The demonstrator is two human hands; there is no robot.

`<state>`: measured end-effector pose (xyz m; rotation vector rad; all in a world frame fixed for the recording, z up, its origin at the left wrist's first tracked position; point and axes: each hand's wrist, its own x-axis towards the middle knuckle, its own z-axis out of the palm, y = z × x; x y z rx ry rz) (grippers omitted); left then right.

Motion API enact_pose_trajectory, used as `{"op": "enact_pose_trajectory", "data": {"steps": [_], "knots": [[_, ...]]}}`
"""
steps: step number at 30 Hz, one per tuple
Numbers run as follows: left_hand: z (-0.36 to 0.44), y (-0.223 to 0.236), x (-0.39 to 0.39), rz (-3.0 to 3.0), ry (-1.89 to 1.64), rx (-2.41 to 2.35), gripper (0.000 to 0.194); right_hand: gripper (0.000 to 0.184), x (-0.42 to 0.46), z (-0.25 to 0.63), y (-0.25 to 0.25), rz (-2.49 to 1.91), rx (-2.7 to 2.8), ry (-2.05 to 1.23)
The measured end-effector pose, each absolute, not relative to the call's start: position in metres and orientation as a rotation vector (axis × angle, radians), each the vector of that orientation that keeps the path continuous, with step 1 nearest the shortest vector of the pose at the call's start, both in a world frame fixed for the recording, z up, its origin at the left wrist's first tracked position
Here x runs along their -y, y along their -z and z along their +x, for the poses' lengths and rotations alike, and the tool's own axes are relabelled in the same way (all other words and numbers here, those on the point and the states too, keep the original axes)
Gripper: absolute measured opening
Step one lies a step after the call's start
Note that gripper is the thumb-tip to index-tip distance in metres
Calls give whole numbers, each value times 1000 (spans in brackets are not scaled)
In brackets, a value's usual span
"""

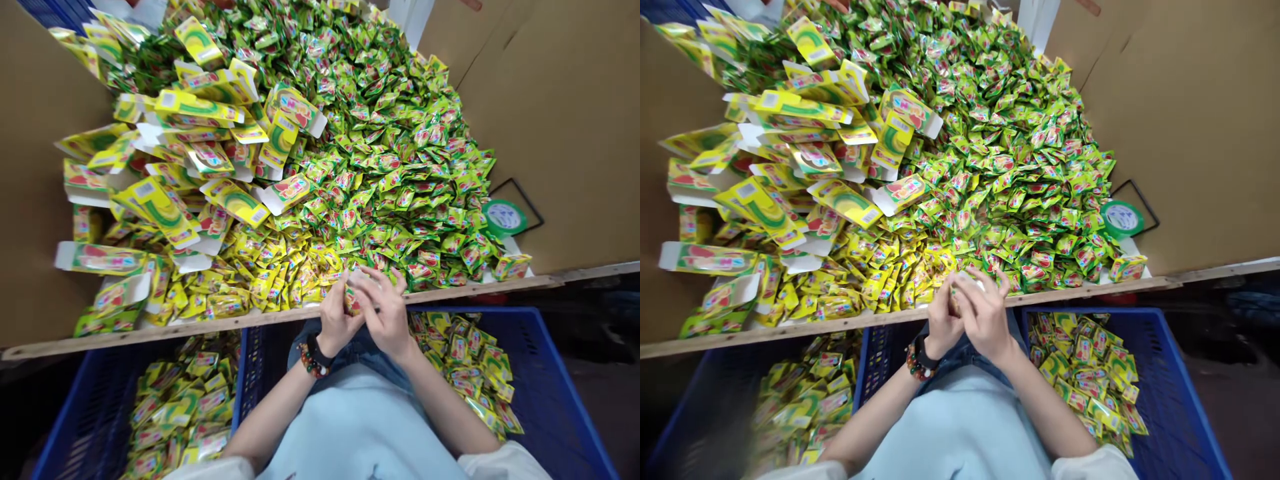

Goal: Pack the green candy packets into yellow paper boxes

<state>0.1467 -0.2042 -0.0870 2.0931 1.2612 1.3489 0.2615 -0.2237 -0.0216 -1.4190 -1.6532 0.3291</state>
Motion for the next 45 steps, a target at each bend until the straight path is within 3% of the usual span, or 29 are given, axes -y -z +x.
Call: {"op": "enact_pose_trajectory", "data": {"steps": [4,6,8,12,17,23,26,30,34,40,45], "knots": [[147,98,207,2118,-1413,-1179,52,53,221,263,35,-1330,1199,-865],[146,99,207,2132,-1345,-1183,49,46,221,262,37,-1219,1147,-1173],[146,99,206,2113,-1256,-1230,53,39,222,260,36,-1153,1195,-1245],[148,95,204,2134,-1198,-1245,55,29,224,254,34,-1258,1200,-999],[148,97,204,2208,-1221,-1286,66,30,221,256,35,-1328,1196,-942],[148,101,207,2159,-1223,-1311,55,42,218,256,42,-1213,1552,-782],[145,91,206,2195,-1203,-1208,52,37,227,263,41,-1239,1642,-688],[122,63,193,2347,-961,-1146,67,29,258,309,28,-1635,1784,-487],[97,46,159,2498,-689,-1537,39,19,260,342,23,-1941,1894,-158],[106,47,119,2729,-359,-1417,32,27,183,281,53,-1792,2135,-117],[115,48,110,2784,-339,-1331,15,22,166,270,77,-1552,1782,-163]]}}
